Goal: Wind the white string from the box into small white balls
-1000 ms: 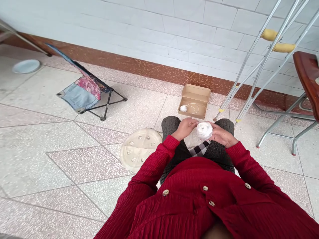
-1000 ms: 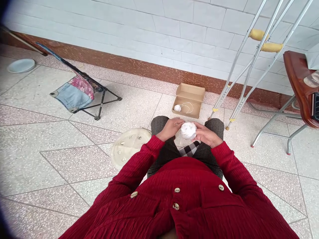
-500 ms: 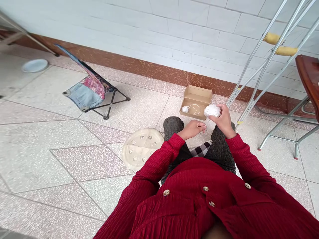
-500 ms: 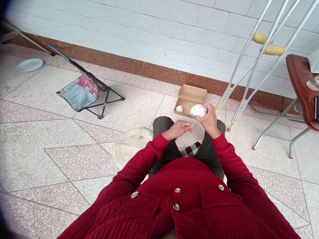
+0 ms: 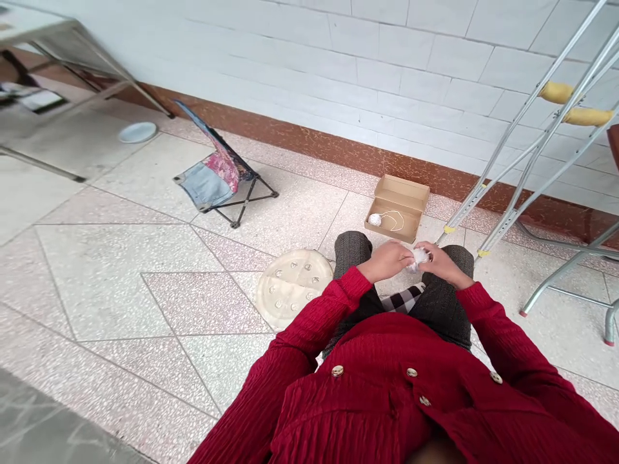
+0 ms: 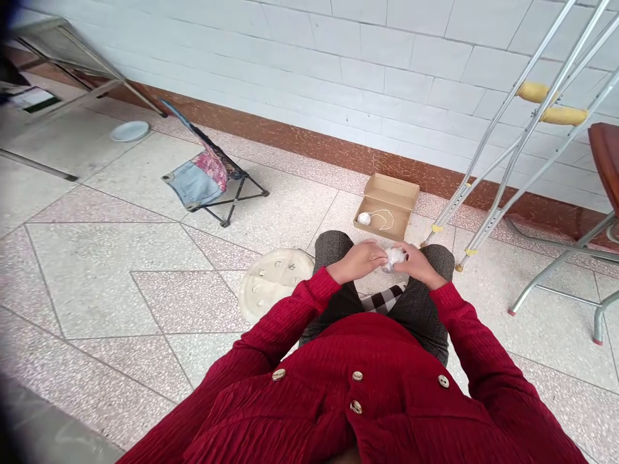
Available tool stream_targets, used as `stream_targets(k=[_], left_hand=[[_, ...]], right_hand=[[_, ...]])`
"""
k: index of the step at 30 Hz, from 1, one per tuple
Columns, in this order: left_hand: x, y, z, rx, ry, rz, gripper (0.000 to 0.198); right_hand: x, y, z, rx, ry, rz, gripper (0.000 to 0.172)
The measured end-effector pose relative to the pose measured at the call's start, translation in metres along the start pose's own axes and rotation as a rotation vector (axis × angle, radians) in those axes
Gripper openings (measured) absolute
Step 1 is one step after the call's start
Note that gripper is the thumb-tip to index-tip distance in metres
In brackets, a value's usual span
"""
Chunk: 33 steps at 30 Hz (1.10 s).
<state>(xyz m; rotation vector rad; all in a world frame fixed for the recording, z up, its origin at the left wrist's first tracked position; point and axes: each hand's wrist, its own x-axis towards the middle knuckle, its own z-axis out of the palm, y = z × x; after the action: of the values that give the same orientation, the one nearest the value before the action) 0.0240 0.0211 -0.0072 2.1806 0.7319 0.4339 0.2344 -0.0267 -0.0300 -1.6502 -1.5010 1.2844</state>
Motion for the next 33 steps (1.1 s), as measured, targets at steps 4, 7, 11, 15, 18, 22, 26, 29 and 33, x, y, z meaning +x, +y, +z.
stream_targets(k=[4,7,11,15,18,22,26,29,33], left_hand=[[-0.003,-0.008,-0.011,0.079,0.081,0.101,0.026],[0.003,-0.010,-0.012,-0.042,0.113,0.107,0.029],[0.011,-0.008,-0.006,-0.294,0.184,-0.062,0.031],[0.009,-0.004,0.003,-0.401,0.127,-0.158,0.032],[0.003,0.004,0.010,-0.447,0.033,-0.115,0.034],[-0.003,0.016,0.007,-0.364,-0.118,-0.100,0.035],[-0.004,0.020,-0.006,-0.077,-0.073,-0.057,0.030],[-0.001,0.019,-0.015,0.170,-0.017,0.050,0.023],[0.002,0.020,-0.026,0.354,-0.039,0.159,0.021]], right_hand=[[-0.021,0.003,0.009,0.542,-0.293,0.211,0.053],[-0.032,-0.011,0.006,0.752,-0.362,0.176,0.055],[-0.035,-0.036,-0.001,0.860,-0.288,0.046,0.051],[-0.029,-0.057,-0.009,0.902,-0.114,-0.066,0.052],[-0.017,-0.065,-0.020,0.838,-0.019,-0.120,0.052],[0.003,-0.055,-0.030,0.474,0.217,-0.073,0.051],[0.009,-0.031,-0.019,-0.045,0.387,-0.046,0.054],[0.005,-0.017,-0.001,-0.230,0.310,-0.039,0.057],[-0.004,-0.010,0.013,-0.073,0.021,0.014,0.054]])
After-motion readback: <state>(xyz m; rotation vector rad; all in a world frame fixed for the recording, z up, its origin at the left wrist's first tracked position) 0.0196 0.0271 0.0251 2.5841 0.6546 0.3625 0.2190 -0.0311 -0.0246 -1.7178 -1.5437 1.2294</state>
